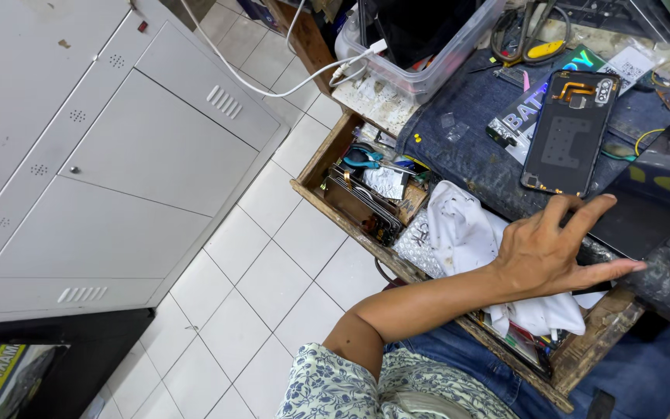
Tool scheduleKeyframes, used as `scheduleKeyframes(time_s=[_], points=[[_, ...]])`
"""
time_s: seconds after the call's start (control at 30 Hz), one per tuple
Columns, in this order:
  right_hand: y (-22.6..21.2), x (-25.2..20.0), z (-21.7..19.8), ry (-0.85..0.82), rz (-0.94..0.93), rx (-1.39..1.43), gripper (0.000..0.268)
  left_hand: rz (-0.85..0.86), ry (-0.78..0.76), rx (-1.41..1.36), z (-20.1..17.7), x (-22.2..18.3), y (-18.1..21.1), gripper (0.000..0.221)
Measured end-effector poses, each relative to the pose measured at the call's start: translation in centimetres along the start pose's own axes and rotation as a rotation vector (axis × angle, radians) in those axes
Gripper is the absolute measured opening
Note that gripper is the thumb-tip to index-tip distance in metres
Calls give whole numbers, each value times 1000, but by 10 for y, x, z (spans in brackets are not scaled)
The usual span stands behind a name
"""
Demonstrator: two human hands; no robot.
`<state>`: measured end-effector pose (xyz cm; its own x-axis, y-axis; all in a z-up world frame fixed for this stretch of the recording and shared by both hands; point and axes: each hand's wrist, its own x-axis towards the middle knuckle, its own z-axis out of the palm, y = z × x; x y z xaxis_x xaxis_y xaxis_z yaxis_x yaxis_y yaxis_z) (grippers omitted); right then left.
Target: The person wipes the back of a blue phone with a white cloth, handles the phone frame, and uses a screwdriver to work on the internal components.
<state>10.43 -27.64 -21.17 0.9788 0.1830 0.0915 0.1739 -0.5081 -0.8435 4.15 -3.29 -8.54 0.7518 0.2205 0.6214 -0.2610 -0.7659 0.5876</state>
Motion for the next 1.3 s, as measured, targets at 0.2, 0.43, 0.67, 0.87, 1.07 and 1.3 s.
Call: scheduleKeyframes(time_s=[0.2, 0.43, 0.67, 0.87, 1.07, 1.3], points=[[37, -11, -8, -17, 45, 13, 29, -19, -45, 7, 2, -3, -1, 81], [74, -4, -15, -24, 13, 55, 36, -13, -42, -6, 0, 0, -1, 83], [-52, -21, -33, 181, -193, -193, 28, -20, -48, 55, -6, 3, 4, 83], [-160, -17, -45, 314, -425, -240, 15, -3, -81, 13, -14, 15, 5, 81], [-179, -7, -46, 366, -422, -201, 22, 20, -92, -15, -21, 25, 11, 81], [-173, -10, -45, 369, -392, -186, 21, -12, -132, -15, -19, 23, 9, 81]])
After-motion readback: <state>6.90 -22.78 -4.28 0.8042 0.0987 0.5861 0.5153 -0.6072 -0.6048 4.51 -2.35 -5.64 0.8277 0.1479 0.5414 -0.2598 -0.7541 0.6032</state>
